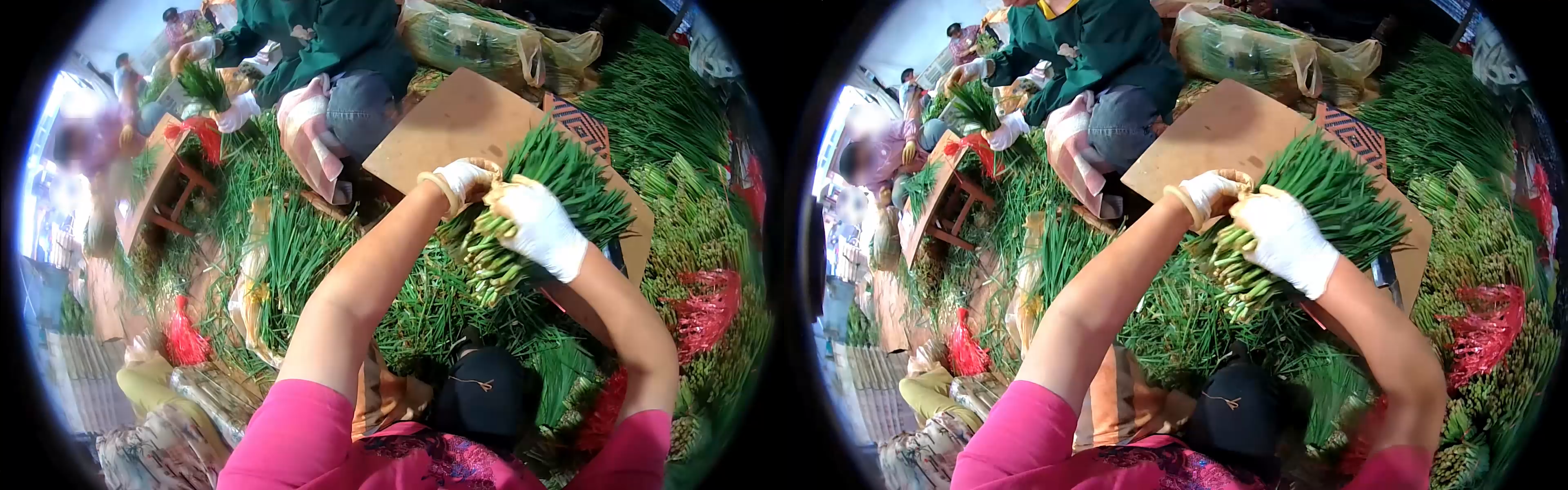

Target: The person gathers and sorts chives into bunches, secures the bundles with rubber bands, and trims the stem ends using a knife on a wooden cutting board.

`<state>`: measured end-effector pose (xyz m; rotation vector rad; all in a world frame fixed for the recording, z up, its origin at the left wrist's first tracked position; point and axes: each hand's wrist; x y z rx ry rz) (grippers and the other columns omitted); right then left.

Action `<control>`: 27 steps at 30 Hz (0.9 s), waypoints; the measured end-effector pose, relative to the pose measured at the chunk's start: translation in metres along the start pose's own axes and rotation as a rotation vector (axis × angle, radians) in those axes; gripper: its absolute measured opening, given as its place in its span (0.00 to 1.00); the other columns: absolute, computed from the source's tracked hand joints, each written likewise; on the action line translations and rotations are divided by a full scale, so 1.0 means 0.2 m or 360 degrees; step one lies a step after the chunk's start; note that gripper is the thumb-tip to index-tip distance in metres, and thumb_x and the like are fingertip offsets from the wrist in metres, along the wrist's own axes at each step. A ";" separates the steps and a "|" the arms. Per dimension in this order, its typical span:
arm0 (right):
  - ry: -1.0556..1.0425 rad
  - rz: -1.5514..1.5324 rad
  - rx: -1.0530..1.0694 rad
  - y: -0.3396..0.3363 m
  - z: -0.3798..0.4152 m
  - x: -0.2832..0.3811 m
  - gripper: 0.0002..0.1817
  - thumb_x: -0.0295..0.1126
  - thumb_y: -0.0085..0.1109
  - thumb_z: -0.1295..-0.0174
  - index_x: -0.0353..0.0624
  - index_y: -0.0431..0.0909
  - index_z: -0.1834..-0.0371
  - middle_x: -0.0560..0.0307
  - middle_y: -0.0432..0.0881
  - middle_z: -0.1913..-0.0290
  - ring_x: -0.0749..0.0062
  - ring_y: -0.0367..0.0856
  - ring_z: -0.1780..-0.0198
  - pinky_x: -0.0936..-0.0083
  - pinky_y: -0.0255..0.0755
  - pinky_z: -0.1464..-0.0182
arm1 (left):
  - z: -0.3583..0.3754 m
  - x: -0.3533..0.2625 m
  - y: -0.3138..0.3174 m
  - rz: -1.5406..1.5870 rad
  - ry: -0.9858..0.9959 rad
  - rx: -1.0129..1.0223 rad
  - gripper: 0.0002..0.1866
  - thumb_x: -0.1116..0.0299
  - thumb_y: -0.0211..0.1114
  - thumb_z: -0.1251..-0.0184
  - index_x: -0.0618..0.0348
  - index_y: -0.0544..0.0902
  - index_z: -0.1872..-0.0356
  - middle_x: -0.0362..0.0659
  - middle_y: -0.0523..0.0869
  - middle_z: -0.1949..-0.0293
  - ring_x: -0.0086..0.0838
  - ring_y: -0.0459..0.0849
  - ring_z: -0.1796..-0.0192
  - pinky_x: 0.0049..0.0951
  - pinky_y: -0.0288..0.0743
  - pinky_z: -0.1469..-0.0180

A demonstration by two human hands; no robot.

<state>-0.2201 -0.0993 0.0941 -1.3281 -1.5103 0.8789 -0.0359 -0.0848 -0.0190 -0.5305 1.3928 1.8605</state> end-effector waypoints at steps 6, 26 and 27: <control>0.0526 -0.0234 -0.0434 -0.02 0.06 -0.08 0.13 0.26 0.64 0.57 0.42 0.76 0.66 0.52 0.80 0.68 0.54 0.79 0.65 0.67 0.74 0.62 | 0.02 0.02 0.11 -0.0204 0.0166 -0.0187 0.05 0.78 0.64 0.44 0.56 0.79 0.67 0.40 0.83 0.71 0.26 0.81 0.71 0.24 0.76 0.65; 0.0544 -0.0255 -0.0167 -0.04 -0.07 -0.14 0.10 0.25 0.62 0.54 0.42 0.80 0.66 0.52 0.82 0.67 0.62 0.82 0.68 0.74 0.76 0.63 | 0.09 0.19 0.26 -0.1916 0.0667 -0.0533 0.09 0.63 0.63 0.43 0.52 0.83 0.63 0.42 0.86 0.65 0.34 0.84 0.62 0.30 0.76 0.57; 0.0738 -0.0645 -0.0318 -0.10 -0.08 -0.16 0.08 0.23 0.61 0.52 0.40 0.79 0.66 0.54 0.82 0.69 0.72 0.81 0.70 0.79 0.75 0.65 | 0.12 0.16 0.27 -0.1536 0.0541 -0.0466 0.05 0.69 0.64 0.46 0.56 0.83 0.70 0.40 0.85 0.72 0.25 0.82 0.68 0.25 0.75 0.61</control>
Point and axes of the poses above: each hand's wrist, its own z-axis away from the middle knuckle, its own y-axis out of the palm, x = y × z
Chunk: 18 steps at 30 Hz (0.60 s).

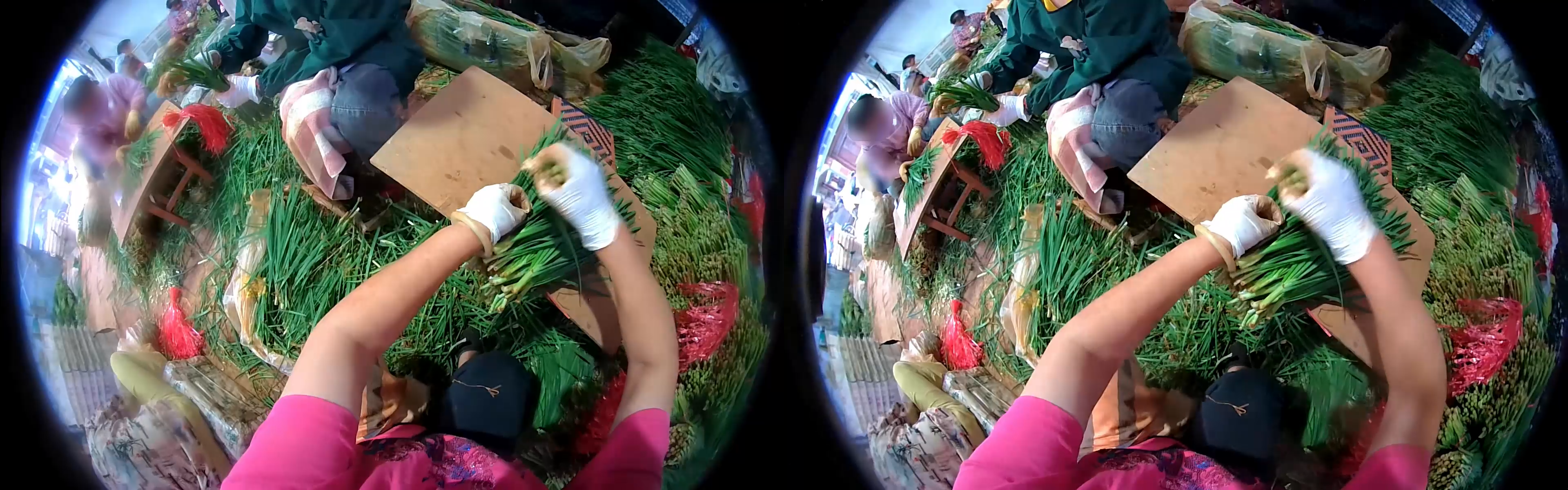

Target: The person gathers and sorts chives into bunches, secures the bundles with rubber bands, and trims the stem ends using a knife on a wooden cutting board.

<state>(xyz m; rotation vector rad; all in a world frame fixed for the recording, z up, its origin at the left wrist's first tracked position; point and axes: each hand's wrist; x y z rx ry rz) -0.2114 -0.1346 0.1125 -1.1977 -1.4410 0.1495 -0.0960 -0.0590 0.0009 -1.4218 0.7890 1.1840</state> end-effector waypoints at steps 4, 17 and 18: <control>-0.0631 0.0080 -0.0629 -0.39 -0.25 0.11 0.06 0.23 0.58 0.42 0.42 0.77 0.62 0.60 0.84 0.63 0.82 0.80 0.62 0.81 0.75 0.57 | 0.00 0.02 0.01 0.0029 0.0026 -0.0102 0.04 0.71 0.64 0.48 0.58 0.82 0.72 0.39 0.84 0.74 0.21 0.79 0.70 0.24 0.75 0.63; -0.0639 0.1069 0.0711 0.70 -0.54 -0.22 0.13 0.31 0.62 0.52 0.45 0.80 0.61 0.50 0.83 0.66 0.59 0.82 0.60 0.66 0.75 0.58 | 0.03 0.08 0.07 -0.0389 0.0345 -0.0137 0.14 0.64 0.62 0.41 0.58 0.81 0.55 0.52 0.83 0.54 0.41 0.80 0.51 0.36 0.72 0.47; -0.0536 0.1056 0.1029 0.72 -0.52 -0.21 0.17 0.33 0.65 0.54 0.44 0.80 0.58 0.49 0.83 0.65 0.57 0.82 0.59 0.64 0.74 0.56 | 0.04 0.10 0.07 -0.0158 0.0517 -0.0206 0.17 0.64 0.61 0.39 0.59 0.79 0.51 0.53 0.81 0.49 0.41 0.78 0.46 0.36 0.70 0.43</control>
Point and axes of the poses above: each hand's wrist, its own z-axis away from the middle knuckle, its own y-axis out of the palm, x = y × z
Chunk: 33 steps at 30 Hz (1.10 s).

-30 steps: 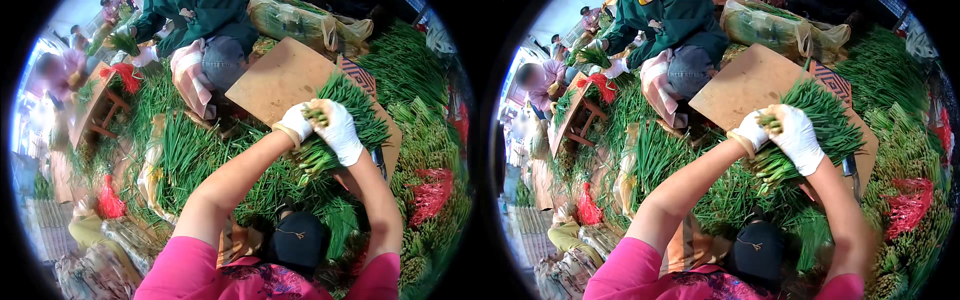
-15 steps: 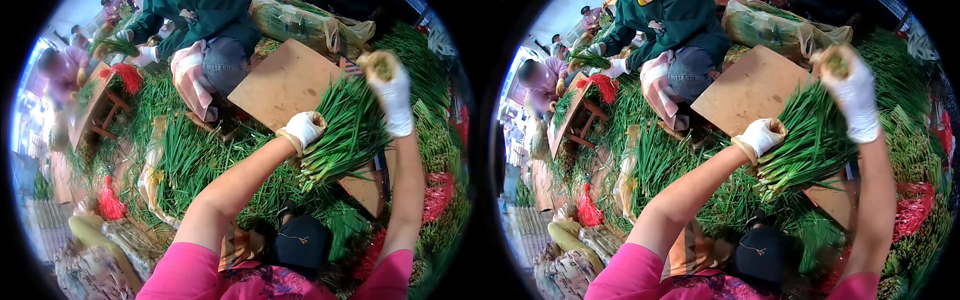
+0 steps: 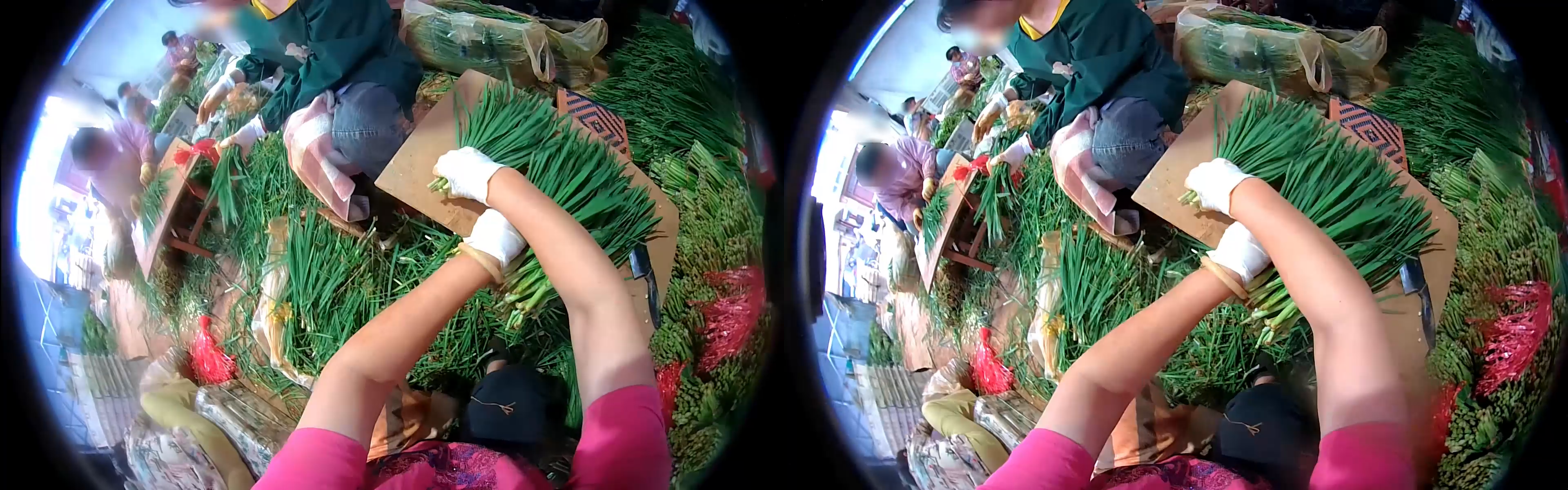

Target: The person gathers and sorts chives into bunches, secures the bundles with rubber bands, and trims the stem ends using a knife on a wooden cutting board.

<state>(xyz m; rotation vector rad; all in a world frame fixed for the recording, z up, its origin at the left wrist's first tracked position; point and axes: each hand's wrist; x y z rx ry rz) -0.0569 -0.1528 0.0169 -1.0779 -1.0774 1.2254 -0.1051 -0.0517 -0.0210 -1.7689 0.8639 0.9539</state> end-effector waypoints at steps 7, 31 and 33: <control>0.0040 -0.0324 -0.1119 -0.52 0.59 0.10 0.27 0.35 0.63 0.48 0.45 0.72 0.41 0.48 0.79 0.50 0.58 0.78 0.49 0.66 0.69 0.44 | -0.06 -0.06 -0.07 -0.0103 -0.0417 0.0196 0.07 0.67 0.65 0.45 0.58 0.84 0.68 0.41 0.86 0.71 0.26 0.82 0.66 0.26 0.75 0.59; 0.1567 -0.0854 -0.1192 0.24 1.53 0.52 0.05 0.21 0.63 0.50 0.37 0.76 0.72 0.52 0.77 0.70 0.63 0.79 0.68 0.73 0.73 0.66 | -0.18 -0.04 -0.12 0.0036 -0.0498 0.0232 0.05 0.78 0.64 0.47 0.57 0.80 0.69 0.33 0.82 0.69 0.16 0.77 0.66 0.19 0.72 0.60; 0.1471 -0.1413 -0.1630 0.28 1.45 0.52 0.05 0.17 0.61 0.48 0.35 0.74 0.73 0.56 0.76 0.69 0.73 0.78 0.67 0.80 0.73 0.63 | -0.18 0.00 -0.09 0.0264 -0.0574 0.0209 0.06 0.79 0.65 0.47 0.58 0.80 0.69 0.34 0.82 0.67 0.16 0.77 0.64 0.18 0.71 0.56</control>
Point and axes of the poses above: each hand's wrist, its own z-axis away from the middle knuckle, its own y-axis out of the palm, x = y × z
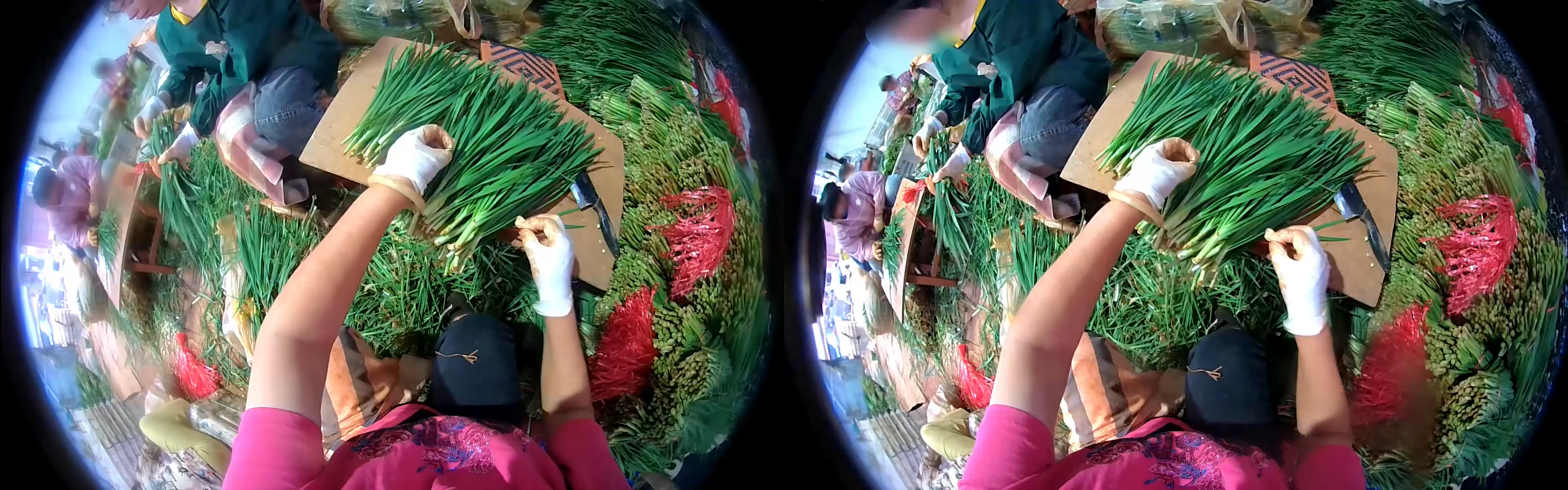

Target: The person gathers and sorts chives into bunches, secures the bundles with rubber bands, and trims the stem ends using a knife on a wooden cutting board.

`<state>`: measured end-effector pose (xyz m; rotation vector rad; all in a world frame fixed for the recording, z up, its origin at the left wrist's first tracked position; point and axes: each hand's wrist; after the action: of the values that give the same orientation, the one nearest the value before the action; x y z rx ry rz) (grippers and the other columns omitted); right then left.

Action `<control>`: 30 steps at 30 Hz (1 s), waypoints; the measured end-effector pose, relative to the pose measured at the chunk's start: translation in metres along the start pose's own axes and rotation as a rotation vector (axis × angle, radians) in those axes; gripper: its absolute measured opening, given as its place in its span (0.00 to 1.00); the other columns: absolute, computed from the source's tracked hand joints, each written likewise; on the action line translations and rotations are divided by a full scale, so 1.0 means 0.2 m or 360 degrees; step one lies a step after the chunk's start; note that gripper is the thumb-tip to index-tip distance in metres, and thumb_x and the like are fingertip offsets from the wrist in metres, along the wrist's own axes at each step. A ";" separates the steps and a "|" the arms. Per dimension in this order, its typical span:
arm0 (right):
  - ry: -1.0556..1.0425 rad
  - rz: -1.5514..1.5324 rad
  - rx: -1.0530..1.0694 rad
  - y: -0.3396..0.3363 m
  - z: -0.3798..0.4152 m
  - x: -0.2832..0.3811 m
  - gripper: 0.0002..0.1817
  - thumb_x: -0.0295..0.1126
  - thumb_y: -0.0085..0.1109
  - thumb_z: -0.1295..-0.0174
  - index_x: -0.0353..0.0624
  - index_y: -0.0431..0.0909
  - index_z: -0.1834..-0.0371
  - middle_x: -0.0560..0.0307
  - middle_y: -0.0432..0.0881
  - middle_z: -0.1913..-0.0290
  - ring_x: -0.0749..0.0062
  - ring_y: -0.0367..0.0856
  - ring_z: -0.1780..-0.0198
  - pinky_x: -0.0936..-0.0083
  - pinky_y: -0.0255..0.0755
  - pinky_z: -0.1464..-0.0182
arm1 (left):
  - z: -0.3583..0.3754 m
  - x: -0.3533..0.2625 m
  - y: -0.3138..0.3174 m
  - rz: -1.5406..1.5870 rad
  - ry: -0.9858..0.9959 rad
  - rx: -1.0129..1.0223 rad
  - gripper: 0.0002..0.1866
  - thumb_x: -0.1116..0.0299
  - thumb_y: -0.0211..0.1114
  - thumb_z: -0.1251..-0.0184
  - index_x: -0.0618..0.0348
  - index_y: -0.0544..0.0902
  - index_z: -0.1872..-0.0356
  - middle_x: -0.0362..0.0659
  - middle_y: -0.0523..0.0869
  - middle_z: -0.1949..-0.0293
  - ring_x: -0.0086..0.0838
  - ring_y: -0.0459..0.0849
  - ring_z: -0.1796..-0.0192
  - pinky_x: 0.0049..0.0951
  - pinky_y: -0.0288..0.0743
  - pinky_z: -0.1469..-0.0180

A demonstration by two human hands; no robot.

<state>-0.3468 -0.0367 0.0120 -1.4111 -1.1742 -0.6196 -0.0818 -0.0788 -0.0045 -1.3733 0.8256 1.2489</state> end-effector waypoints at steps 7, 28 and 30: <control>-0.0289 -0.0423 -0.0344 0.25 -0.10 0.00 0.08 0.15 0.58 0.48 0.39 0.70 0.74 0.58 0.76 0.67 0.75 0.74 0.65 0.79 0.73 0.61 | 0.09 0.01 0.06 0.0397 0.0010 -0.0046 0.06 0.81 0.63 0.47 0.59 0.79 0.69 0.35 0.81 0.67 0.17 0.76 0.63 0.18 0.70 0.54; -0.0173 0.1223 0.1017 0.49 -0.60 0.30 0.12 0.38 0.57 0.51 0.42 0.82 0.69 0.47 0.82 0.64 0.50 0.80 0.59 0.63 0.73 0.57 | 0.12 0.21 0.02 0.1604 -0.0058 -0.0197 0.10 0.81 0.66 0.46 0.60 0.77 0.65 0.42 0.81 0.72 0.25 0.80 0.72 0.20 0.71 0.72; -0.0198 0.1311 0.1076 0.51 -0.61 0.31 0.12 0.37 0.57 0.51 0.42 0.82 0.69 0.45 0.82 0.65 0.49 0.80 0.60 0.62 0.74 0.57 | 0.13 0.23 0.03 0.1679 -0.0030 -0.0184 0.09 0.80 0.66 0.45 0.60 0.77 0.65 0.43 0.82 0.72 0.26 0.80 0.71 0.20 0.71 0.72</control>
<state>-0.2033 -0.1198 0.0508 -1.1894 -0.6815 0.4193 -0.0831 -0.0482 -0.0481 -0.9868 1.5779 2.1101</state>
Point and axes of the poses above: each hand's wrist, its own z-axis away from the middle knuckle, its own y-axis out of the palm, x = y × z
